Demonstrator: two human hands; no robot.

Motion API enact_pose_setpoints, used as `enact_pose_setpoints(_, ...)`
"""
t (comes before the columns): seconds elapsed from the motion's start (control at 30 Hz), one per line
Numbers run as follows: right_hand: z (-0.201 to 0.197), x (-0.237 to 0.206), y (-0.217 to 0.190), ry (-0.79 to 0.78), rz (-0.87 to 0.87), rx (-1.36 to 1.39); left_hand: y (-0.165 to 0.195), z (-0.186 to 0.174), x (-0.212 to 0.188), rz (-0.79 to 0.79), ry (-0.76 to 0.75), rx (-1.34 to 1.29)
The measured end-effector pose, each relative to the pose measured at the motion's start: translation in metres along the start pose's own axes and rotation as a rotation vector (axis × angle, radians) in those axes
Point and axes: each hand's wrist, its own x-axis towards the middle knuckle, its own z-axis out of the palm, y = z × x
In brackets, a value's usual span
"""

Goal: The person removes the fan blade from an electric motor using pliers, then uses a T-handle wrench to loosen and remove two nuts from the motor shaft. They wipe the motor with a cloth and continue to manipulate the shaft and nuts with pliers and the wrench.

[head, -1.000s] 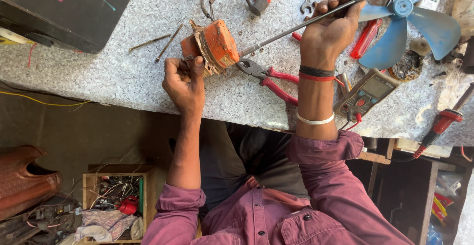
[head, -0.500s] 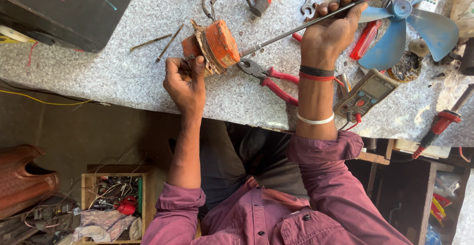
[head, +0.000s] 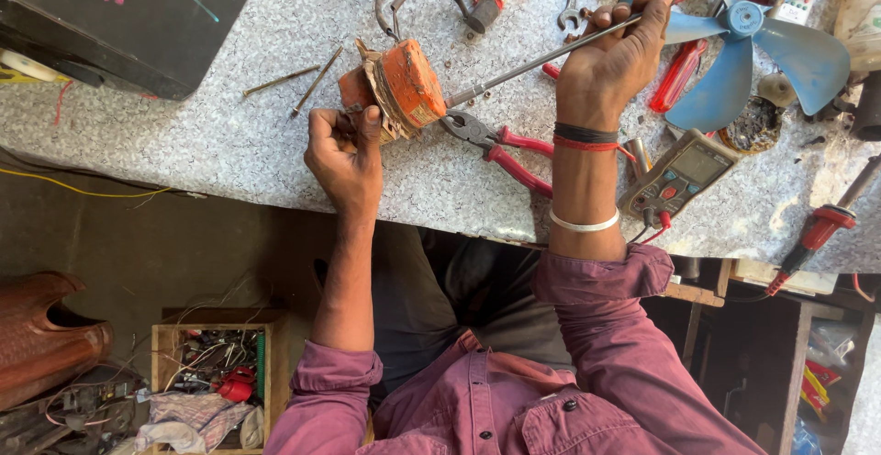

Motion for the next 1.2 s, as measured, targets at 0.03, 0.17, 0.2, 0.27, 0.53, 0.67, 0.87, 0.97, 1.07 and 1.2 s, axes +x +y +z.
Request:
enact_pose_setpoints(0.03, -0.0001, 0.0002, -0.0001, -0.014, 0.001, 0.011, 0.0001, -0.0002, -0.0005, -0.003, 0.003, -0.009)
enact_pose_setpoints(0.17, 0.0004, 0.001, -0.0008, -0.041, 0.002, 0.023, 0.0003, 0.0012, -0.0011, -0.012, 0.011, -0.015)
enact_pose_setpoints(0.2, 0.0006, 0.0004, -0.0003, -0.04, 0.004, 0.019, 0.0003, 0.0011, -0.0008, -0.015, 0.014, -0.007)
enact_pose_setpoints(0.27, 0.0011, -0.0004, 0.0001, -0.081, 0.027, 0.06, 0.0002, 0.0012, -0.0004, -0.023, 0.011, -0.01)
enact_pose_setpoints(0.53, 0.0037, -0.0027, -0.0018, 0.054, 0.065, 0.075, 0.0027, 0.0005, -0.0011, -0.001, 0.012, -0.013)
enact_pose_setpoints(0.67, 0.0027, -0.0007, 0.0017, 0.078, 0.029, 0.037, 0.004, -0.0007, -0.001, -0.021, 0.016, 0.013)
enact_pose_setpoints(0.87, -0.0038, 0.0031, 0.0028, 0.027, 0.062, 0.033, 0.0034, 0.0001, -0.0008, -0.015, 0.007, -0.012)
enact_pose_setpoints(0.97, -0.0039, 0.0039, 0.001, 0.037, 0.058, 0.019, 0.003, 0.0005, -0.0014, -0.004, 0.009, -0.018)
enact_pose_setpoints(1.07, -0.002, 0.003, -0.0016, 0.039, 0.053, 0.004, 0.0031, 0.0008, -0.0019, -0.001, 0.007, -0.004)
enact_pose_setpoints(1.2, 0.0002, 0.0006, -0.0029, 0.019, 0.07, 0.029, 0.0035, -0.0001, -0.0009, -0.005, 0.005, 0.01)
